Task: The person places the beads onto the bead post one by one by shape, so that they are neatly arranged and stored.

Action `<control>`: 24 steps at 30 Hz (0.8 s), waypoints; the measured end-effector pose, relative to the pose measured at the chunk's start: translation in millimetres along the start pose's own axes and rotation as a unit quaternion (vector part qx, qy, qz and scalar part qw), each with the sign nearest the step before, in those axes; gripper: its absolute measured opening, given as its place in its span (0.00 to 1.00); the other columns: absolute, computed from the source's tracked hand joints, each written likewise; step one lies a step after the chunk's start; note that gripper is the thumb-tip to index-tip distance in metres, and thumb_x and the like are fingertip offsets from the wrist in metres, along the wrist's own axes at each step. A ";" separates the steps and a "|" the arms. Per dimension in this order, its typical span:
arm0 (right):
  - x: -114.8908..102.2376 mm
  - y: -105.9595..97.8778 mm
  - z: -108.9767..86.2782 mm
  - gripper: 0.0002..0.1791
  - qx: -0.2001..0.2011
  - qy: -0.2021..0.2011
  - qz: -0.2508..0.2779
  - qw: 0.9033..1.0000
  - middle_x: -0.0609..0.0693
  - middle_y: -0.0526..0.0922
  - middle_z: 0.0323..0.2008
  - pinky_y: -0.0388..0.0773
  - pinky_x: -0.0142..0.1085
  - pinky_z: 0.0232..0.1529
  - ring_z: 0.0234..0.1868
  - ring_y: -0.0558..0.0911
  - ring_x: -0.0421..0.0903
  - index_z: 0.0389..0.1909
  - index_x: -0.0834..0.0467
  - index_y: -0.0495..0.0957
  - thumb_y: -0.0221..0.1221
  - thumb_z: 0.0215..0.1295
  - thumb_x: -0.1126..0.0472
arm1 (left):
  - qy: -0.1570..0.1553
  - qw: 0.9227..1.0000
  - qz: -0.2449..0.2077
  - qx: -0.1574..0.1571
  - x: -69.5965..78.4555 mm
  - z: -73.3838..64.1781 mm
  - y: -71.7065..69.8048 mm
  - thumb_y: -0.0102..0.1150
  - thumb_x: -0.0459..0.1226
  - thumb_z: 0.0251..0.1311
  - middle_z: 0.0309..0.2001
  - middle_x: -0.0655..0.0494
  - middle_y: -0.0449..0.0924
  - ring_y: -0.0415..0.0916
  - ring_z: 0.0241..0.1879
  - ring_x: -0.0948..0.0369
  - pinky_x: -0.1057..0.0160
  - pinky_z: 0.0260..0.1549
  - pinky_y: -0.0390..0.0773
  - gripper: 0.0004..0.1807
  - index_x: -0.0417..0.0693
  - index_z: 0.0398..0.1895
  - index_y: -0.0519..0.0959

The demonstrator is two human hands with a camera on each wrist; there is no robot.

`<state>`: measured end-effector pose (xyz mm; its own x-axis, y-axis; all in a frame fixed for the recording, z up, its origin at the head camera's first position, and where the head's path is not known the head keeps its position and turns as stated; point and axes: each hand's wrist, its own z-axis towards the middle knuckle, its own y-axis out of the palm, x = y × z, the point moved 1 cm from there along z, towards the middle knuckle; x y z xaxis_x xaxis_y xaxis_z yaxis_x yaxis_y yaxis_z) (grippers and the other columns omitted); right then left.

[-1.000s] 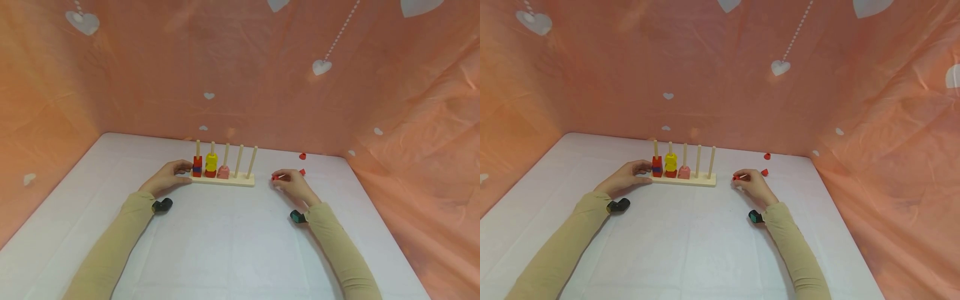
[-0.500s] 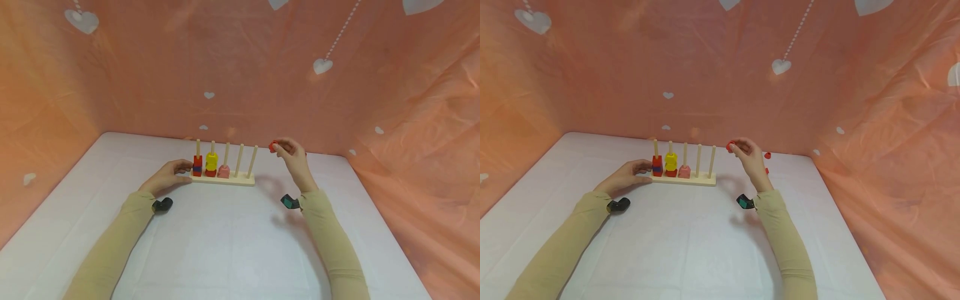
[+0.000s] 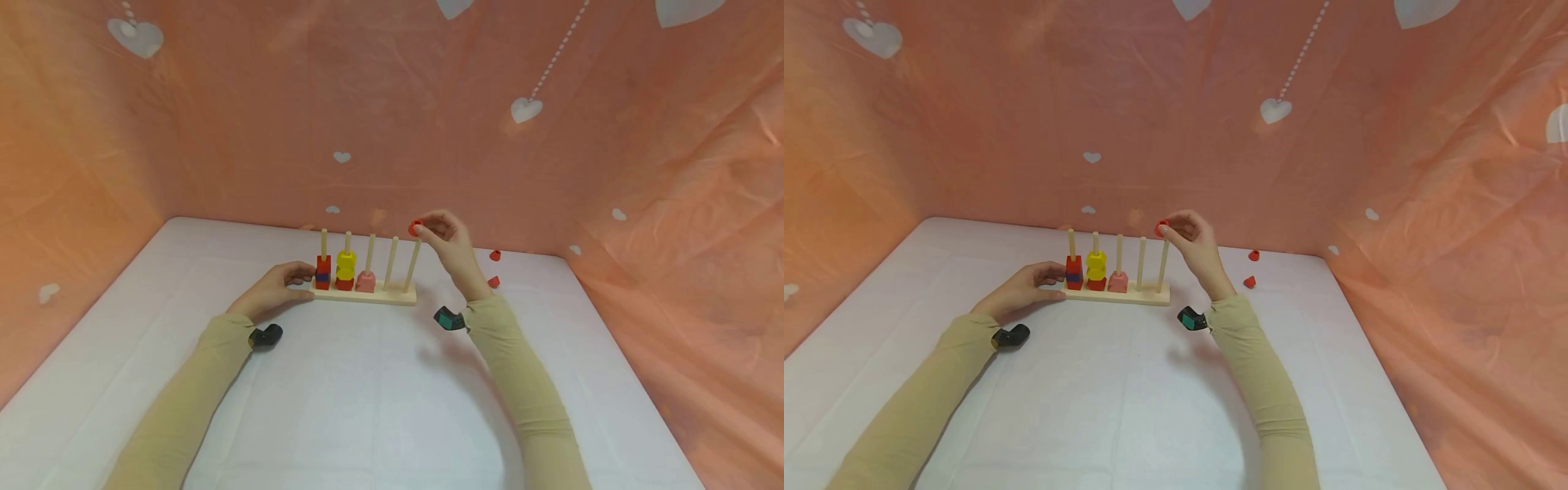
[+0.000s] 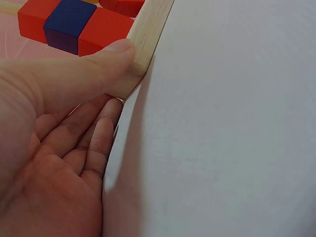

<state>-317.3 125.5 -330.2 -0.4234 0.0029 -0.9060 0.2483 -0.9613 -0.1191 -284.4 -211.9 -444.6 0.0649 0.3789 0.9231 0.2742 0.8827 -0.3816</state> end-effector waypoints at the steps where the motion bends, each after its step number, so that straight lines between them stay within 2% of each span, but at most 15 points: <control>1: 1.2 3.3 0.7 0.13 -0.007 0.000 0.002 1.000 0.52 0.83 0.40 0.74 0.40 0.54 0.44 0.80 0.48 0.46 0.62 0.76 0.63 0.62 0.63 | -0.002 1.000 0.002 0.000 -0.5 0.1 0.1 0.68 0.37 0.55 0.61 0.44 0.68 0.63 0.59 0.47 0.47 0.62 0.61 0.31 0.43 0.62 0.68; 7: -1.2 22.3 0.8 0.12 -0.035 -0.007 0.007 0.999 0.51 0.83 0.37 0.77 0.35 0.46 0.41 0.80 0.47 0.45 0.68 0.75 0.61 0.61 0.72 | -0.008 1.000 -0.007 -0.002 -2.4 0.7 0.5 0.69 0.39 0.54 0.62 0.46 0.68 0.63 0.61 0.48 0.47 0.63 0.61 0.34 0.44 0.63 0.67; 12: -10.6 34.1 -3.5 0.13 -0.044 -0.013 -0.011 0.999 0.53 0.83 0.35 0.75 0.34 0.38 0.35 0.78 0.45 0.44 0.71 0.74 0.62 0.59 0.73 | -0.003 1.000 -0.011 -0.003 -1.6 0.5 0.0 0.69 0.38 0.54 0.62 0.45 0.68 0.63 0.61 0.47 0.47 0.63 0.61 0.33 0.43 0.63 0.67; 16: -8.9 37.0 -3.7 0.12 -0.037 -0.004 -0.022 0.999 0.52 0.83 0.34 0.74 0.32 0.37 0.34 0.78 0.45 0.42 0.69 0.76 0.64 0.59 0.71 | -0.006 1.000 -0.007 -0.002 -1.5 0.7 -0.1 0.70 0.39 0.54 0.62 0.45 0.68 0.63 0.60 0.47 0.47 0.63 0.61 0.34 0.43 0.63 0.68; 20: -5.4 37.4 -2.6 0.12 -0.026 0.002 -0.029 0.999 0.51 0.83 0.33 0.74 0.33 0.40 0.36 0.79 0.45 0.41 0.70 0.76 0.64 0.60 0.68 | -0.007 1.000 -0.008 -0.001 -1.6 0.6 0.3 0.70 0.39 0.53 0.62 0.45 0.68 0.63 0.60 0.47 0.47 0.62 0.61 0.33 0.43 0.63 0.68; 21: -4.4 37.2 -2.9 0.12 -0.024 0.004 -0.029 0.999 0.51 0.83 0.33 0.73 0.33 0.40 0.36 0.79 0.49 0.41 0.71 0.76 0.64 0.60 0.68 | -0.007 1.000 -0.008 -0.001 -1.4 0.5 0.6 0.70 0.38 0.53 0.62 0.45 0.68 0.63 0.60 0.47 0.47 0.62 0.62 0.33 0.43 0.63 0.68; 24: 5.8 35.3 -4.1 0.11 -0.012 0.017 -0.035 0.999 0.50 0.83 0.32 0.73 0.33 0.41 0.36 0.80 0.49 0.40 0.70 0.77 0.64 0.60 0.67 | -0.007 1.000 -0.009 -0.002 -0.6 0.3 1.0 0.70 0.38 0.53 0.62 0.45 0.68 0.63 0.61 0.47 0.47 0.62 0.62 0.34 0.43 0.63 0.68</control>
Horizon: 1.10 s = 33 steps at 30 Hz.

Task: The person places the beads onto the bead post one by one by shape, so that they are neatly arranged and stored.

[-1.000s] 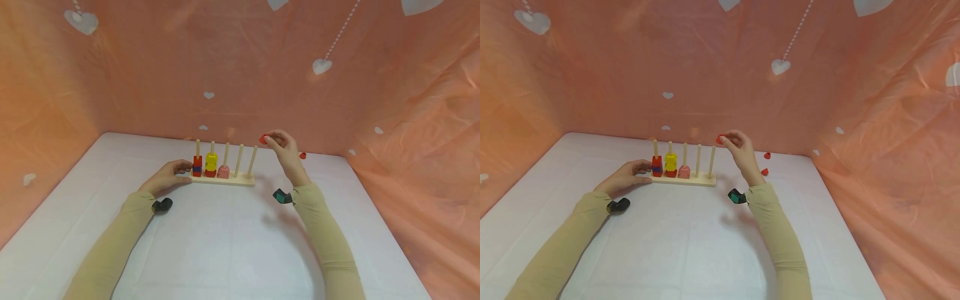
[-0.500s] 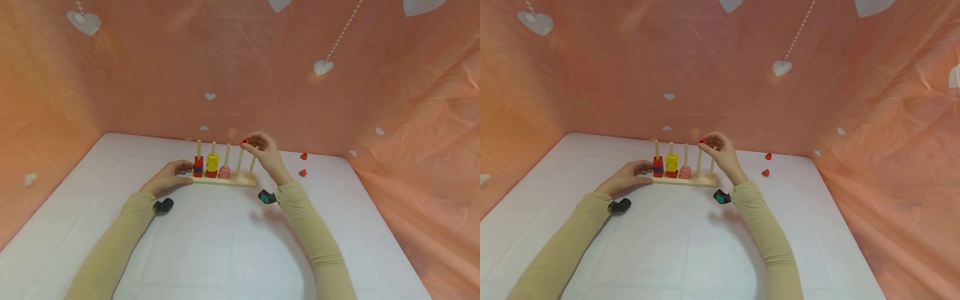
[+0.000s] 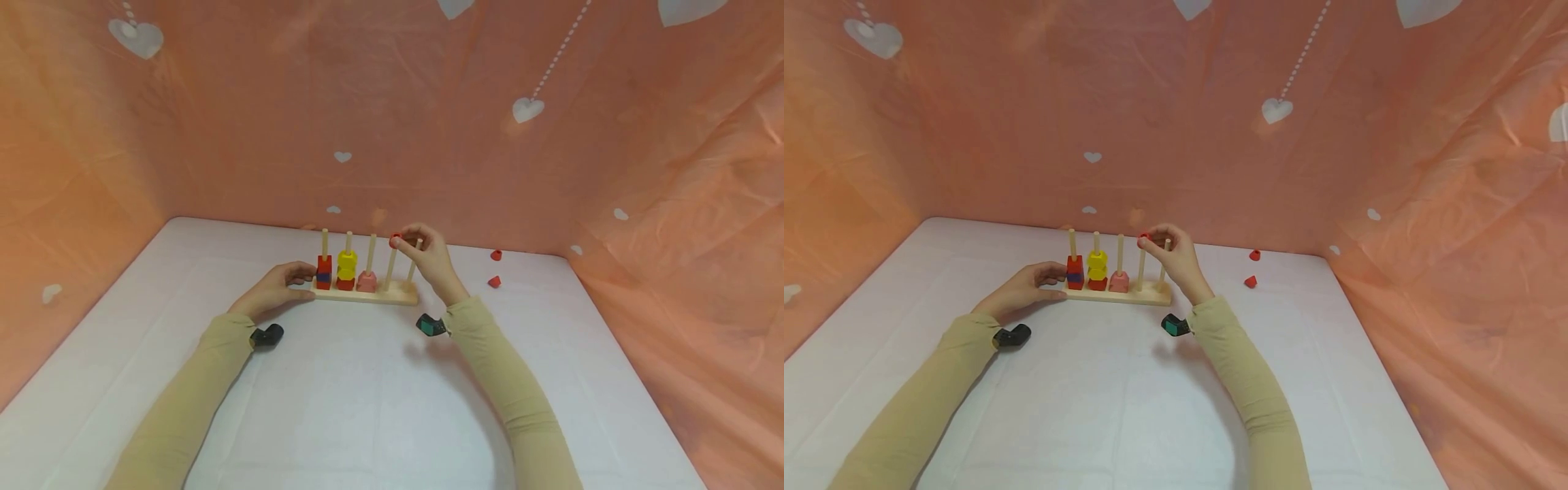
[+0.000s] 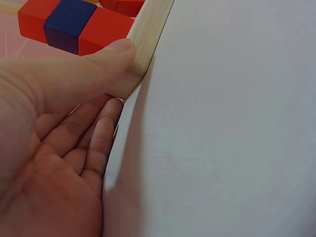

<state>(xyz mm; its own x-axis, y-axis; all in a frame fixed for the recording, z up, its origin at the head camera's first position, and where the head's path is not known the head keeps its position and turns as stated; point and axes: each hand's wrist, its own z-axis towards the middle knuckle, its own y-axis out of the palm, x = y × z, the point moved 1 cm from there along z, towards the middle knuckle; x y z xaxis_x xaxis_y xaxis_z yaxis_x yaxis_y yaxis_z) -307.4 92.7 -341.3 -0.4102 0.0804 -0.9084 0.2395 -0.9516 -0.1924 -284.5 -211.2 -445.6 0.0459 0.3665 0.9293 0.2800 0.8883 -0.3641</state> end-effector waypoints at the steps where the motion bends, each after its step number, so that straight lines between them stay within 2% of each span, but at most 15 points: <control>1: 6.4 -0.7 -0.1 0.11 0.002 0.008 -0.003 1.000 0.50 0.83 0.33 0.74 0.34 0.42 0.36 0.80 0.49 0.40 0.69 0.78 0.65 0.59 0.67 | -0.001 1.000 -0.001 0.000 0.1 -0.3 0.1 0.70 0.38 0.53 0.62 0.45 0.68 0.63 0.61 0.47 0.47 0.62 0.63 0.34 0.43 0.63 0.67; 3: 20.7 -2.1 -0.8 0.11 0.000 0.026 -0.005 1.000 0.50 0.84 0.34 0.75 0.34 0.44 0.38 0.81 0.49 0.40 0.66 0.79 0.65 0.59 0.66 | -0.001 1.000 -0.002 0.000 0.7 -0.4 0.4 0.70 0.38 0.53 0.62 0.45 0.68 0.63 0.61 0.47 0.47 0.62 0.63 0.34 0.44 0.64 0.67; 4: 28.8 -2.8 -1.0 0.11 -0.002 0.035 -0.009 0.999 0.50 0.84 0.34 0.76 0.35 0.45 0.39 0.82 0.45 0.40 0.65 0.79 0.66 0.59 0.65 | -0.002 1.000 -0.003 -0.001 1.1 -0.4 0.4 0.70 0.38 0.53 0.62 0.45 0.68 0.63 0.61 0.47 0.47 0.62 0.63 0.34 0.44 0.64 0.67; 7: 50.0 -3.5 -3.9 0.12 -0.016 0.050 -0.021 0.998 0.53 0.85 0.37 0.76 0.38 0.49 0.43 0.82 0.47 0.41 0.64 0.80 0.66 0.59 0.63 | -0.001 1.000 -0.005 0.000 2.4 -0.7 0.5 0.69 0.38 0.54 0.62 0.45 0.68 0.63 0.61 0.47 0.47 0.62 0.63 0.34 0.43 0.64 0.67; 10: 63.0 -2.1 -9.7 0.13 -0.028 0.064 -0.040 0.997 0.55 0.86 0.37 0.75 0.38 0.48 0.44 0.82 0.49 0.42 0.64 0.81 0.67 0.58 0.62 | -0.001 1.000 -0.007 -0.001 3.4 -1.3 0.7 0.69 0.37 0.54 0.62 0.45 0.68 0.63 0.61 0.47 0.47 0.62 0.62 0.33 0.43 0.63 0.67; 17: 80.5 1.6 -20.4 0.15 -0.058 0.122 -0.089 0.987 0.52 0.84 0.37 0.77 0.34 0.41 0.39 0.80 0.47 0.42 0.62 0.82 0.68 0.57 0.58 | -0.009 1.000 -0.004 0.003 3.9 -2.6 1.4 0.69 0.38 0.54 0.62 0.46 0.68 0.62 0.61 0.48 0.47 0.62 0.62 0.34 0.44 0.63 0.67; 26: 87.1 4.5 -24.9 0.13 -0.071 0.111 -0.122 0.984 0.51 0.84 0.36 0.76 0.32 0.39 0.37 0.79 0.45 0.39 0.63 0.82 0.69 0.56 0.61 | -0.004 1.000 0.002 0.007 3.2 -1.2 1.8 0.69 0.38 0.55 0.61 0.46 0.68 0.63 0.59 0.48 0.48 0.62 0.62 0.32 0.44 0.62 0.68; 33: 91.7 3.3 -27.2 0.14 -0.081 0.108 -0.115 0.984 0.51 0.82 0.39 0.76 0.34 0.41 0.38 0.77 0.46 0.41 0.61 0.79 0.69 0.56 0.62 | -0.005 1.000 0.011 0.008 2.7 -1.6 1.4 0.69 0.39 0.55 0.61 0.45 0.69 0.63 0.59 0.48 0.48 0.63 0.61 0.32 0.44 0.63 0.68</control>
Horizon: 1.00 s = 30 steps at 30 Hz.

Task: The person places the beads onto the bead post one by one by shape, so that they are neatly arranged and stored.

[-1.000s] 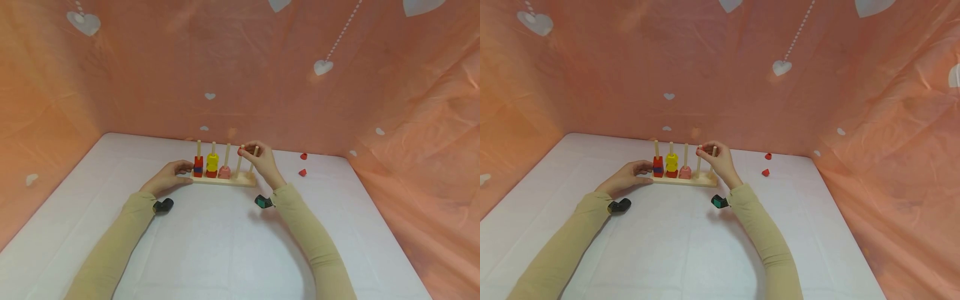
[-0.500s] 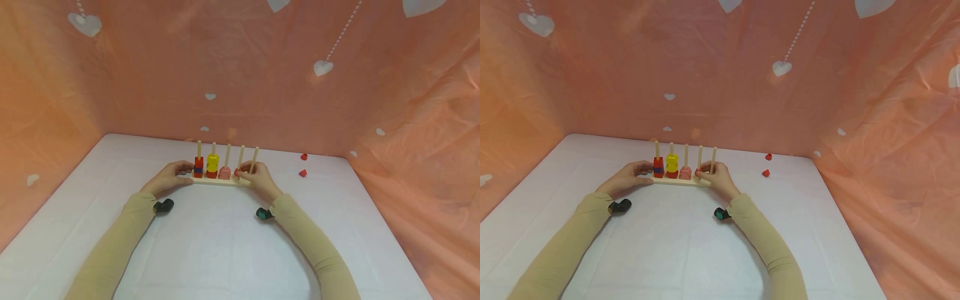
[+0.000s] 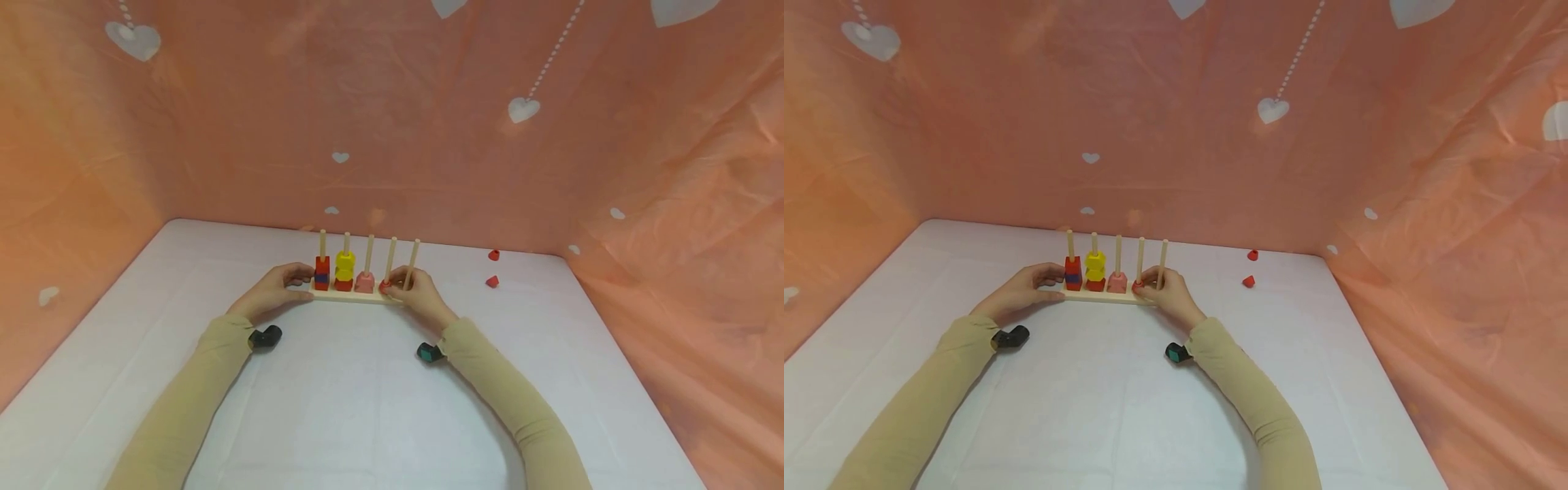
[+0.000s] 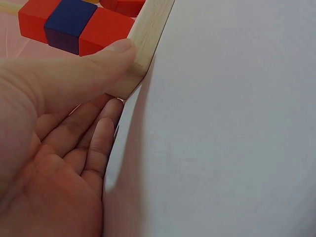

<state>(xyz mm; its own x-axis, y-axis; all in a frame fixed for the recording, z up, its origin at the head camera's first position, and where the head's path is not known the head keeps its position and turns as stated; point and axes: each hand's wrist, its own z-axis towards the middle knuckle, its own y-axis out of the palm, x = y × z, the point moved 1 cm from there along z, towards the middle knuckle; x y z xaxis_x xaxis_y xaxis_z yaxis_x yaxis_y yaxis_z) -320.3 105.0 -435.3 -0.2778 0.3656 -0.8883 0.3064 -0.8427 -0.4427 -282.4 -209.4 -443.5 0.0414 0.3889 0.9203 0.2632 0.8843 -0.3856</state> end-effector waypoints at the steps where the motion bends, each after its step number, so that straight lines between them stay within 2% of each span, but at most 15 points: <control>1: 0.5 -0.1 -0.8 0.14 -0.002 -0.001 0.001 1.000 0.51 0.82 0.40 0.77 0.34 0.43 0.39 0.78 0.47 0.42 0.61 0.79 0.68 0.56 0.62 | 0.000 1.000 0.000 -0.001 -0.3 -0.1 -0.1 0.69 0.39 0.55 0.61 0.45 0.69 0.63 0.59 0.48 0.48 0.63 0.60 0.32 0.43 0.63 0.68; 7: 3.3 -5.0 -9.2 0.18 -0.002 0.004 0.012 1.000 0.50 0.81 0.47 0.73 0.41 0.56 0.50 0.77 0.47 0.49 0.58 0.77 0.67 0.57 0.62 | 0.000 1.000 -0.001 -0.003 -1.7 0.0 -0.9 0.69 0.40 0.55 0.61 0.45 0.68 0.63 0.59 0.48 0.47 0.63 0.60 0.33 0.43 0.63 0.68; 12: 3.8 -21.7 -20.0 0.22 0.008 -0.009 0.009 1.000 0.53 0.79 0.51 0.68 0.43 0.61 0.56 0.75 0.50 0.53 0.60 0.75 0.67 0.57 0.65 | 0.005 1.000 -0.007 -0.004 -1.2 0.5 -1.7 0.69 0.39 0.55 0.61 0.45 0.69 0.63 0.59 0.48 0.48 0.63 0.60 0.32 0.43 0.62 0.68; 17: 0.3 -53.2 -35.3 0.25 0.033 -0.031 -0.013 0.999 0.58 0.77 0.53 0.65 0.48 0.62 0.58 0.73 0.56 0.56 0.65 0.72 0.66 0.58 0.65 | 0.014 1.000 -0.010 -0.004 -0.2 0.6 -2.7 0.68 0.38 0.55 0.60 0.44 0.69 0.64 0.58 0.48 0.48 0.62 0.61 0.31 0.42 0.61 0.69; 23: -19.9 -96.6 -60.7 0.24 0.094 -0.032 -0.033 0.995 0.69 0.74 0.53 0.64 0.55 0.61 0.58 0.71 0.65 0.55 0.74 0.70 0.63 0.58 0.73 | 0.009 1.000 -0.007 -0.004 0.2 0.0 -2.9 0.69 0.38 0.55 0.61 0.44 0.68 0.63 0.58 0.47 0.48 0.62 0.62 0.32 0.42 0.62 0.68; 30: 15.2 -141.3 -70.3 0.23 0.168 -0.012 -0.058 0.984 0.67 0.75 0.54 0.64 0.53 0.61 0.59 0.71 0.63 0.54 0.70 0.72 0.65 0.58 0.70 | 0.011 1.000 0.004 -0.004 -0.3 1.4 -2.8 0.69 0.39 0.54 0.61 0.44 0.68 0.64 0.59 0.47 0.48 0.62 0.62 0.33 0.42 0.62 0.68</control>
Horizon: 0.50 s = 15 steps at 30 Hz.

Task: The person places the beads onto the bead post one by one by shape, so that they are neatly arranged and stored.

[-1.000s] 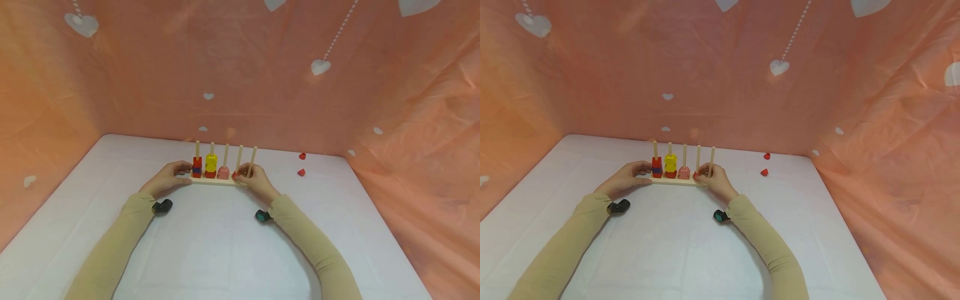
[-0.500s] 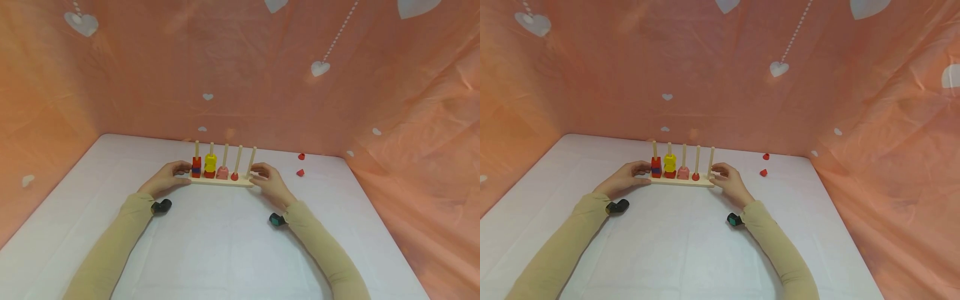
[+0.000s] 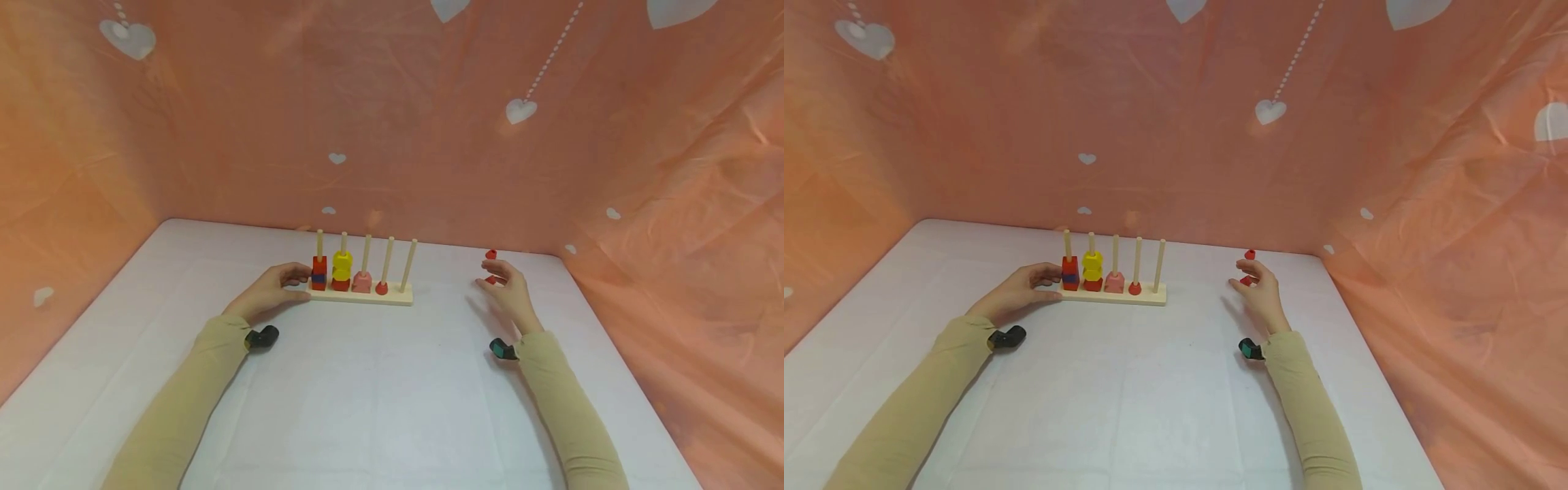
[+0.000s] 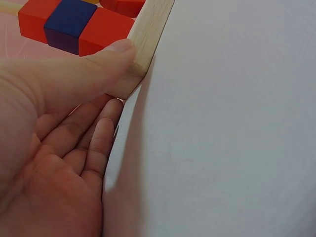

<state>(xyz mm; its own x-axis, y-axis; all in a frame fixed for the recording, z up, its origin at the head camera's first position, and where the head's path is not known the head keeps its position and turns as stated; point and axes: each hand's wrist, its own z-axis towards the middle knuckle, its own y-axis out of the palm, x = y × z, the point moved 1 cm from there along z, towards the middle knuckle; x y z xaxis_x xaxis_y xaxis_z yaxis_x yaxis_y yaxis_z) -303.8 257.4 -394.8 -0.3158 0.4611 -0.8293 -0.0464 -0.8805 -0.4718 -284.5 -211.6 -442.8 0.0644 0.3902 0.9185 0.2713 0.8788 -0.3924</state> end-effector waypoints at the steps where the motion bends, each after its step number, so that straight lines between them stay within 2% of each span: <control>1: 7.7 -3.2 1.1 0.23 0.008 0.000 -0.010 1.000 0.67 0.75 0.54 0.64 0.52 0.61 0.59 0.71 0.62 0.54 0.69 0.73 0.65 0.58 0.69 | 0.000 1.000 0.000 0.001 -0.5 0.1 -0.1 0.69 0.39 0.54 0.61 0.44 0.69 0.64 0.59 0.48 0.48 0.62 0.62 0.33 0.42 0.62 0.68; 4: 24.4 -11.6 3.4 0.25 0.018 0.017 -0.029 0.999 0.67 0.75 0.54 0.64 0.52 0.62 0.59 0.70 0.62 0.56 0.69 0.73 0.66 0.58 0.67 | 0.005 1.000 0.000 0.000 -2.3 0.1 -0.4 0.69 0.39 0.54 0.60 0.43 0.69 0.65 0.58 0.47 0.48 0.62 0.62 0.33 0.41 0.62 0.68; 7: 38.7 -16.4 4.6 0.27 0.016 0.056 -0.041 0.997 0.63 0.75 0.56 0.63 0.50 0.62 0.59 0.69 0.59 0.59 0.66 0.72 0.66 0.59 0.63 | 0.013 1.000 0.003 -0.001 -2.9 0.0 -0.9 0.69 0.38 0.54 0.59 0.42 0.70 0.65 0.58 0.47 0.48 0.62 0.62 0.32 0.40 0.61 0.68; 11: 46.3 -18.9 5.1 0.28 0.002 0.100 -0.047 0.994 0.61 0.74 0.57 0.65 0.49 0.61 0.59 0.69 0.58 0.61 0.64 0.71 0.65 0.61 0.60 | 0.011 1.000 0.004 0.000 -2.7 0.5 -0.8 0.69 0.38 0.55 0.59 0.43 0.70 0.65 0.58 0.48 0.48 0.62 0.62 0.32 0.41 0.61 0.68; 15: 49.7 -17.6 6.6 0.28 -0.003 0.116 -0.059 0.991 0.62 0.76 0.53 0.67 0.47 0.59 0.56 0.71 0.57 0.61 0.66 0.70 0.64 0.62 0.60 | 0.008 1.000 0.004 0.000 -1.7 0.4 -0.2 0.69 0.39 0.54 0.60 0.43 0.70 0.65 0.58 0.48 0.48 0.62 0.62 0.32 0.41 0.62 0.68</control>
<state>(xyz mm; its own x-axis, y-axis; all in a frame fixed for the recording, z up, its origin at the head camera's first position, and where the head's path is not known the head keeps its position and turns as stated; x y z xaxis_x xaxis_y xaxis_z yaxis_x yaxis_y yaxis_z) -325.0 295.1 -425.7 -0.0810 0.5748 -0.8143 -0.0641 -0.8183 -0.5712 -285.0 -212.3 -444.2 0.0827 0.3923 0.9161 0.2712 0.8757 -0.3995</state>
